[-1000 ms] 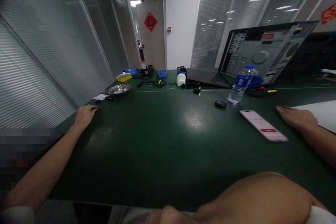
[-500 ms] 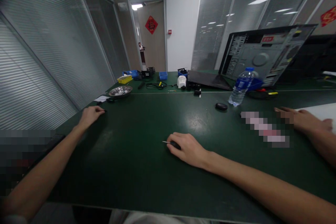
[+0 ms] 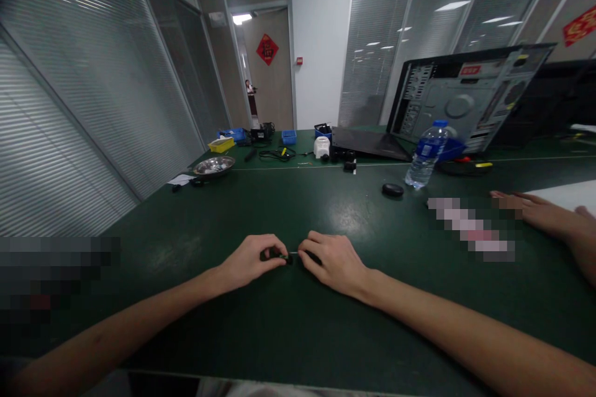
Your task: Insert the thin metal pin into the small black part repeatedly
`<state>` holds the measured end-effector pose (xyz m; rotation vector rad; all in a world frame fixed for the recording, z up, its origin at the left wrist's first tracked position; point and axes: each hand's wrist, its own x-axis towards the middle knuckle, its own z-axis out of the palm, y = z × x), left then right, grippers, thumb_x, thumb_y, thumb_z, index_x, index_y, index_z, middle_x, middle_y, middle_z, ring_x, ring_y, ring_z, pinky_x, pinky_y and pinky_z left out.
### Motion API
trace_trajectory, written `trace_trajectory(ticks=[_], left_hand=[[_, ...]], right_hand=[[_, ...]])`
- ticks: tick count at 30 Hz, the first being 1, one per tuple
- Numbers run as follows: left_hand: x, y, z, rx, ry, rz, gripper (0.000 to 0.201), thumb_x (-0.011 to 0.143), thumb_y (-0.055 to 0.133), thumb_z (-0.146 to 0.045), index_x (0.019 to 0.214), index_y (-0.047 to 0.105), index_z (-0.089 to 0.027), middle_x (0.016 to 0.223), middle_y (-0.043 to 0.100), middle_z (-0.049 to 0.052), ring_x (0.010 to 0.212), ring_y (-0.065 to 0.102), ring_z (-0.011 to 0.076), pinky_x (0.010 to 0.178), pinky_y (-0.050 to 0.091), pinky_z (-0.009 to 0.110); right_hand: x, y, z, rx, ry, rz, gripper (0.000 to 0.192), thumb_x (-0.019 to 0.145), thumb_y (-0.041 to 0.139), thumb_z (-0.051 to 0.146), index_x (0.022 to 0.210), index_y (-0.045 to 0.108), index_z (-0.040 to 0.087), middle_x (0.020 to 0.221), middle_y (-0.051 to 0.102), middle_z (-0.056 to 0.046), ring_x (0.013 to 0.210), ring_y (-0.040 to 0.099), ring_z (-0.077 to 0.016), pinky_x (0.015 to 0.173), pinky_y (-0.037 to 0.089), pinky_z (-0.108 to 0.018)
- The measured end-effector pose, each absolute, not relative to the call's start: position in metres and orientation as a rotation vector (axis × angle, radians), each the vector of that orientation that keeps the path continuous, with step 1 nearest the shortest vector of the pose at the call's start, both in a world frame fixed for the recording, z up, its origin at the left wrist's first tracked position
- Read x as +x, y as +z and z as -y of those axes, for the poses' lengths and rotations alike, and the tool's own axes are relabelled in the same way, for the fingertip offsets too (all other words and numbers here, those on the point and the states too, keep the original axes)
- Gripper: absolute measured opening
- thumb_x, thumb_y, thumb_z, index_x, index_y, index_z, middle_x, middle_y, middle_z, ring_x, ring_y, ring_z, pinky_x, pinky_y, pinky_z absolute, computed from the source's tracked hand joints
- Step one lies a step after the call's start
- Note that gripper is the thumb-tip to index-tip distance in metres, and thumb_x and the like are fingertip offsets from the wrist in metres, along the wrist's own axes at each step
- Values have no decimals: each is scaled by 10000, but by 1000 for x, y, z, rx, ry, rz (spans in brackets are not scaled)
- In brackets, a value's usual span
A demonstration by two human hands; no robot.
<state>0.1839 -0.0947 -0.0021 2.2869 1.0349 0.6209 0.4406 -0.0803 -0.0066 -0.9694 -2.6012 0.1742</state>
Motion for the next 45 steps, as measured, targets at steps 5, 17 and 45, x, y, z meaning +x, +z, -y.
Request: trace_trajectory(ticks=[5, 17, 45], left_hand=[[176, 2, 94, 2293, 625, -1079, 178, 945, 655, -284, 1101, 700, -212, 1077, 697, 36, 917, 615, 170, 770, 481, 281], [177, -7, 93, 2237, 693, -1055, 224, 953, 666, -356, 1116, 759, -235, 1046, 714, 41, 896, 637, 171, 783, 498, 294], [185, -15, 95, 2249, 845, -1003, 157, 913, 723, -262, 1039, 799, -209, 993, 751, 45, 922, 688, 181, 853, 522, 295]], right_hand=[[439, -8, 80, -958, 164, 2605, 282, 1043, 450, 352, 1100, 694, 224, 969, 639, -36, 760, 592, -139, 635, 389, -257], [438, -7, 82, -939, 148, 2644, 274, 1036, 468, 338, 1107, 705, 220, 987, 628, -44, 742, 581, -134, 609, 377, -253], [425, -18, 84, -865, 38, 2673, 267, 1084, 417, 334, 1133, 642, 197, 1025, 621, -49, 786, 595, -148, 624, 407, -263]])
